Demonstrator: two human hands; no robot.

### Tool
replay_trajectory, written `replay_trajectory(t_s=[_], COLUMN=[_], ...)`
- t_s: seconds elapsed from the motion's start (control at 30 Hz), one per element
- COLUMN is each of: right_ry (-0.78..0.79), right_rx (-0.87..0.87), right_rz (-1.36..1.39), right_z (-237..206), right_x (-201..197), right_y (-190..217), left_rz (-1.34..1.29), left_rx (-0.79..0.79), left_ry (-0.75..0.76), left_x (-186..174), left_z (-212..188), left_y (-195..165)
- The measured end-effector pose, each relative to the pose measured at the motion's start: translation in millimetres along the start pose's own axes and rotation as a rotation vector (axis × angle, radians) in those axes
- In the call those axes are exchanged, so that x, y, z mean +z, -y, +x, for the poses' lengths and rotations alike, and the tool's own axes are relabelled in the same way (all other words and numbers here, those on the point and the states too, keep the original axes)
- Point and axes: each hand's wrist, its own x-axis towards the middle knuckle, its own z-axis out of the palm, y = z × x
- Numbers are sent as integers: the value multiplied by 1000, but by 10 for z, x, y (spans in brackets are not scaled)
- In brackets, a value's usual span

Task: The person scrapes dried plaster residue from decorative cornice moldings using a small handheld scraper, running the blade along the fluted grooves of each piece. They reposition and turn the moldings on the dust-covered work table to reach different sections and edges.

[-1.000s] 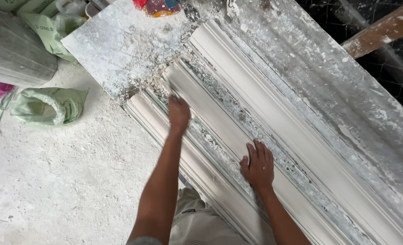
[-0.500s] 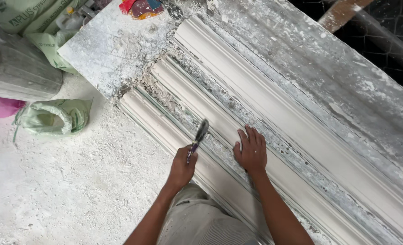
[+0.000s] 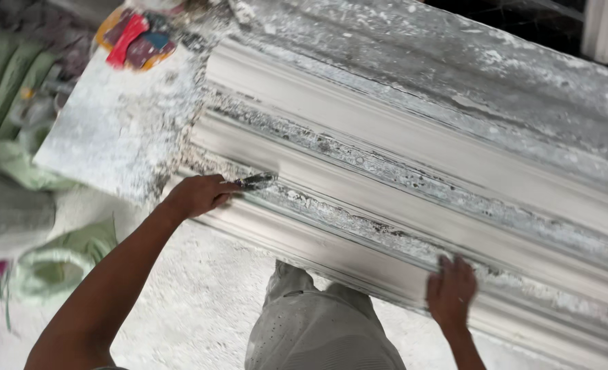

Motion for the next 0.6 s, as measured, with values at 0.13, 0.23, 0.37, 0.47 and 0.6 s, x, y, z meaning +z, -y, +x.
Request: replay_trajectory(t_s=[0.13,0.23,0.37,0.47,0.6], right_ry=[-9,38,203,242,196], right_rx=[328,430,450,423,439], right_rz=[-161,-78,31,17,42], right_z=[-628,-702,-614,-603,-601], right_x=[-68,-61,-191,-297,-339], right_y=[-44,-25,-41,-49,30], left_rz=[-83,-55,-102,-7,127], left_rx=[254,274,439,409,367], left_ry=[137,210,-95,22,102], left_x=[378,886,935,657,522], left_z=[603,877,927,798,729], left_y=[-520,-1529,-1726,-1181,-986])
